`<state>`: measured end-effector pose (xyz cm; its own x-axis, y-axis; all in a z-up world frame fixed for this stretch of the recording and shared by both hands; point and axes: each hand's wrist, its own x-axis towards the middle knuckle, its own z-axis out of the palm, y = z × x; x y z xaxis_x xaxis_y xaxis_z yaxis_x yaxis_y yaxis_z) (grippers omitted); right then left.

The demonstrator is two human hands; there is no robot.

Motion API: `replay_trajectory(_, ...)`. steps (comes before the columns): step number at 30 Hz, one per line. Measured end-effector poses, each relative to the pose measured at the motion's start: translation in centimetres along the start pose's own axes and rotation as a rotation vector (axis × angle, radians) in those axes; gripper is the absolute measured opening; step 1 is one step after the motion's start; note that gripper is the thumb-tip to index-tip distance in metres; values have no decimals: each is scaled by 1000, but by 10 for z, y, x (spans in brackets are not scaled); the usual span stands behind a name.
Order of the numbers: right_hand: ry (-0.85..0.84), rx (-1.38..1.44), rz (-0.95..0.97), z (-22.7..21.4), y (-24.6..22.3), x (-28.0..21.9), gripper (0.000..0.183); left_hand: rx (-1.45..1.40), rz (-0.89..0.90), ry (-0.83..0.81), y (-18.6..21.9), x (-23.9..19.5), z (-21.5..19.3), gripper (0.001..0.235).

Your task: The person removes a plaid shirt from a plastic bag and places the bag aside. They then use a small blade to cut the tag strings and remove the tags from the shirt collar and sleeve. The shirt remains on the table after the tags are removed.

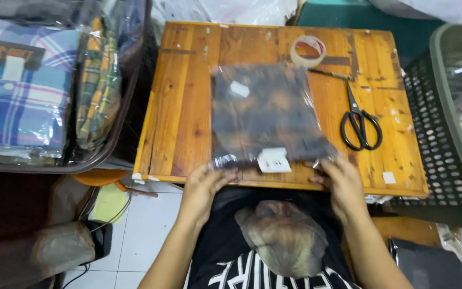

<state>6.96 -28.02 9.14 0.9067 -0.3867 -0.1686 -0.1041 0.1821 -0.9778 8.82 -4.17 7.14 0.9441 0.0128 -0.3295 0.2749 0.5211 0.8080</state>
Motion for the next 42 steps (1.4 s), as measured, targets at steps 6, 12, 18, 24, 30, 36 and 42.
replay_trajectory(6, -158, 104, 200, -41, 15, -13, 14, -190, -191, 145, -2, -22, -26, 8)
replay_trajectory(12, -214, -91, 229, -72, 24, -23, 23, 186, -193, -220, 5, -30, -55, 15)
replay_trajectory(18, -187, 279, 301, -65, 30, -41, 17, 139, -184, -228, -8, -50, -55, 16)
replay_trajectory(24, -397, 190, 319, -47, 26, -47, 42, -36, -122, -213, -12, -52, -50, 15)
replay_trajectory(30, -501, 347, 148, -38, 31, -47, 46, -350, -115, -268, -21, -53, -33, 14)
replay_trajectory(36, -751, -586, -458, -25, 18, -41, 49, -424, -142, -314, -14, -59, -23, 20)
replay_trajectory(42, -929, -998, -514, -5, -2, -45, 44, -523, -197, -422, -23, -54, -22, 17)
